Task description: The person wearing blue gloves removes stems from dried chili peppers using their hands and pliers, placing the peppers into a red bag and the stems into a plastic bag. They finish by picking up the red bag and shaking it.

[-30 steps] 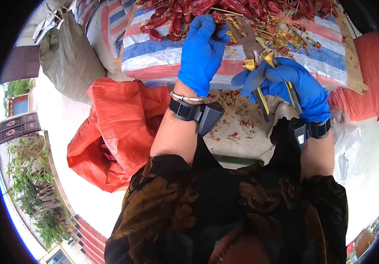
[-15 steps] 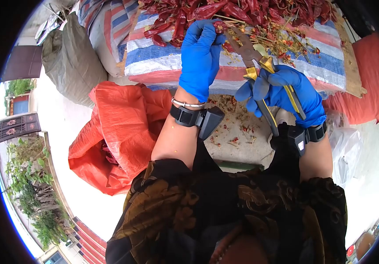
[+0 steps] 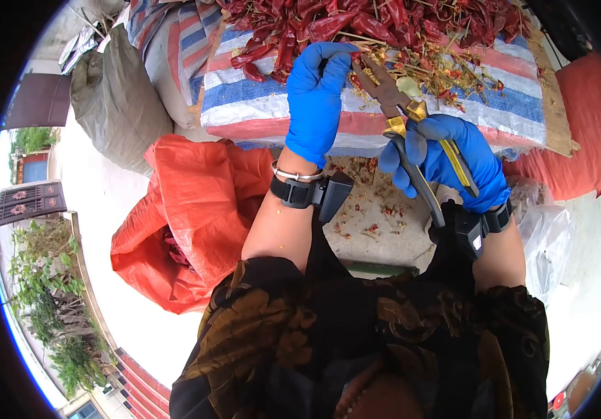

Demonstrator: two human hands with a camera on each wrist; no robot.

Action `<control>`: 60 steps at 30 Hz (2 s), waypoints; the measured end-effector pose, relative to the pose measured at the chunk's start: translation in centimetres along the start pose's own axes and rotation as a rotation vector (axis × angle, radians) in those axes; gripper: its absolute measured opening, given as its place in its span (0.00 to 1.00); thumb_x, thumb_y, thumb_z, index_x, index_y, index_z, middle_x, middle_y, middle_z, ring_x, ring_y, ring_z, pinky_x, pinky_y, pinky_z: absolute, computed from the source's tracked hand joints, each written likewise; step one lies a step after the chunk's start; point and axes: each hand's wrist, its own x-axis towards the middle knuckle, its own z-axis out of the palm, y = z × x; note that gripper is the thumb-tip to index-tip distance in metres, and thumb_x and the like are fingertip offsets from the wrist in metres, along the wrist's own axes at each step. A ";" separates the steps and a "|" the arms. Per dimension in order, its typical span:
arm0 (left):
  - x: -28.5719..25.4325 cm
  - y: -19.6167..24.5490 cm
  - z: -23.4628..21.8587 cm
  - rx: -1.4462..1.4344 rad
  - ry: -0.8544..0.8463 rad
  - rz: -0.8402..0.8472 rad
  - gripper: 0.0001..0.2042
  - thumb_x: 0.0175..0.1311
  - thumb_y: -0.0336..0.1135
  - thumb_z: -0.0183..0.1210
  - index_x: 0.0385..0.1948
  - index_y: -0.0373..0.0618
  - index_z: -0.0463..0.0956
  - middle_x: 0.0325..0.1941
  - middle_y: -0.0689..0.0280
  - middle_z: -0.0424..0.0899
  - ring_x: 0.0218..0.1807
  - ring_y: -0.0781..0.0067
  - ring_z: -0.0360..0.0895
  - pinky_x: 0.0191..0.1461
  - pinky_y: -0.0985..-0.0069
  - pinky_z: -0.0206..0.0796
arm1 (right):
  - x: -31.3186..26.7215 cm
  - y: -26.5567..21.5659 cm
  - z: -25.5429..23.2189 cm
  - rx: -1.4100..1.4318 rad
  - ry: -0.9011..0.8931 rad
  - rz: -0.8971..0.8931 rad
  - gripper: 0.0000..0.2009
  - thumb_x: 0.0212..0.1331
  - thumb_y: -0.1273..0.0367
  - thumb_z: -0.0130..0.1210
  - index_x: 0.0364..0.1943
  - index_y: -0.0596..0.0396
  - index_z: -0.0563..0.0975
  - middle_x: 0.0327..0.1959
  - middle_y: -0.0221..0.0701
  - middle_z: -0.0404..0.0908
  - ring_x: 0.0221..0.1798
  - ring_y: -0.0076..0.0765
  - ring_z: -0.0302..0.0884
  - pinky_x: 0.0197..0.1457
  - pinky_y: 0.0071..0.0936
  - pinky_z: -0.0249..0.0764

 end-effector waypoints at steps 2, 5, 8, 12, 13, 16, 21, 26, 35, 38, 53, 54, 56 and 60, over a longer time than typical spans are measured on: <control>0.0 0.3 0.0 0.079 -0.010 0.013 0.05 0.61 0.29 0.52 0.37 0.44 0.74 0.32 0.75 0.74 0.33 0.87 0.64 0.39 0.87 0.58 | 0.0 0.1 -0.1 -0.012 0.008 -0.002 0.17 0.57 0.63 0.43 0.20 0.63 0.74 0.32 0.52 0.76 0.24 0.43 0.77 0.29 0.29 0.77; 0.0 0.4 0.0 0.121 -0.016 0.047 0.05 0.61 0.28 0.52 0.37 0.44 0.75 0.32 0.75 0.74 0.33 0.86 0.64 0.39 0.87 0.58 | 0.0 0.1 -0.7 0.021 -0.030 0.005 0.16 0.58 0.61 0.42 0.24 0.60 0.73 0.30 0.47 0.77 0.22 0.41 0.76 0.27 0.29 0.75; 0.1 0.6 -0.1 0.130 -0.040 0.063 0.06 0.60 0.28 0.52 0.37 0.44 0.75 0.32 0.76 0.74 0.33 0.86 0.64 0.39 0.87 0.58 | 0.0 0.2 -0.8 0.058 0.011 0.030 0.16 0.60 0.59 0.43 0.30 0.60 0.72 0.26 0.43 0.76 0.19 0.38 0.74 0.24 0.27 0.73; 0.1 0.4 -0.2 0.127 -0.026 0.039 0.05 0.61 0.28 0.52 0.37 0.44 0.75 0.32 0.76 0.73 0.33 0.87 0.64 0.39 0.87 0.58 | 0.4 0.7 0.2 -0.090 0.083 -0.071 0.16 0.60 0.57 0.44 0.34 0.59 0.72 0.21 0.39 0.74 0.16 0.32 0.68 0.18 0.23 0.65; 0.0 0.0 -0.1 0.035 0.017 -0.002 0.05 0.61 0.28 0.52 0.37 0.45 0.75 0.32 0.75 0.73 0.33 0.86 0.65 0.39 0.86 0.59 | 0.4 0.7 0.4 -0.104 0.111 -0.086 0.16 0.60 0.57 0.44 0.33 0.58 0.72 0.20 0.37 0.73 0.15 0.31 0.67 0.17 0.22 0.63; 0.0 -0.2 0.6 -0.152 0.129 -0.071 0.05 0.61 0.29 0.52 0.36 0.45 0.74 0.32 0.74 0.74 0.32 0.84 0.65 0.39 0.83 0.60 | 0.5 0.5 -0.6 -0.039 0.013 -0.021 0.15 0.60 0.59 0.46 0.26 0.56 0.73 0.24 0.38 0.77 0.20 0.33 0.72 0.25 0.24 0.69; 1.3 -2.0 -2.5 -0.477 0.279 -0.073 0.05 0.61 0.29 0.52 0.38 0.46 0.72 0.32 0.70 0.74 0.31 0.78 0.67 0.41 0.77 0.62 | -0.1 0.0 -0.2 -0.035 0.061 -0.029 0.16 0.60 0.59 0.46 0.29 0.60 0.75 0.23 0.38 0.77 0.18 0.33 0.71 0.24 0.24 0.69; 0.6 -1.4 -0.4 -0.525 0.193 -0.076 0.07 0.62 0.27 0.50 0.40 0.44 0.69 0.36 0.67 0.74 0.34 0.74 0.68 0.44 0.77 0.63 | 0.3 0.6 1.0 -0.138 0.018 -0.077 0.20 0.58 0.57 0.45 0.19 0.60 0.73 0.29 0.48 0.76 0.26 0.40 0.76 0.30 0.30 0.74; 0.1 -0.8 0.2 -0.395 0.112 -0.099 0.09 0.59 0.20 0.47 0.40 0.42 0.69 0.42 0.65 0.74 0.43 0.76 0.72 0.50 0.79 0.63 | 0.5 0.6 -0.1 -0.051 -0.169 -0.036 0.21 0.57 0.55 0.45 0.25 0.64 0.75 0.36 0.54 0.75 0.32 0.50 0.77 0.38 0.39 0.75; 0.1 -1.1 0.4 -0.407 0.078 -0.064 0.09 0.58 0.19 0.47 0.38 0.42 0.69 0.44 0.62 0.75 0.46 0.73 0.72 0.52 0.78 0.63 | 0.4 0.5 -0.1 -0.020 -0.153 -0.008 0.22 0.58 0.54 0.44 0.24 0.63 0.75 0.36 0.54 0.75 0.31 0.50 0.77 0.37 0.39 0.76; 0.3 -1.1 0.4 -0.483 0.039 -0.051 0.09 0.55 0.16 0.48 0.34 0.41 0.71 0.44 0.58 0.76 0.47 0.70 0.73 0.52 0.76 0.65 | 0.7 0.5 -0.7 0.098 -0.148 0.057 0.24 0.59 0.51 0.41 0.22 0.59 0.73 0.37 0.54 0.75 0.31 0.50 0.78 0.32 0.40 0.77; 0.3 -1.0 0.4 -0.461 0.056 -0.064 0.10 0.53 0.14 0.48 0.33 0.40 0.70 0.43 0.58 0.75 0.47 0.69 0.73 0.51 0.75 0.65 | 0.6 0.5 -0.7 0.098 -0.148 0.056 0.24 0.59 0.51 0.41 0.22 0.59 0.73 0.37 0.54 0.75 0.31 0.50 0.78 0.32 0.40 0.77; 0.3 -0.7 0.2 -0.415 0.043 -0.058 0.10 0.52 0.14 0.48 0.32 0.40 0.71 0.43 0.58 0.76 0.48 0.68 0.73 0.51 0.75 0.65 | 0.5 0.6 -0.6 0.150 -0.160 0.055 0.23 0.59 0.52 0.41 0.25 0.61 0.73 0.34 0.53 0.76 0.29 0.50 0.78 0.29 0.39 0.76; 0.3 -0.1 -0.1 -0.344 0.016 -0.001 0.10 0.48 0.12 0.49 0.29 0.39 0.72 0.44 0.57 0.76 0.49 0.67 0.72 0.51 0.75 0.66 | 0.0 0.5 0.3 0.152 -0.103 0.028 0.23 0.60 0.52 0.40 0.26 0.61 0.72 0.31 0.53 0.76 0.25 0.49 0.77 0.25 0.40 0.75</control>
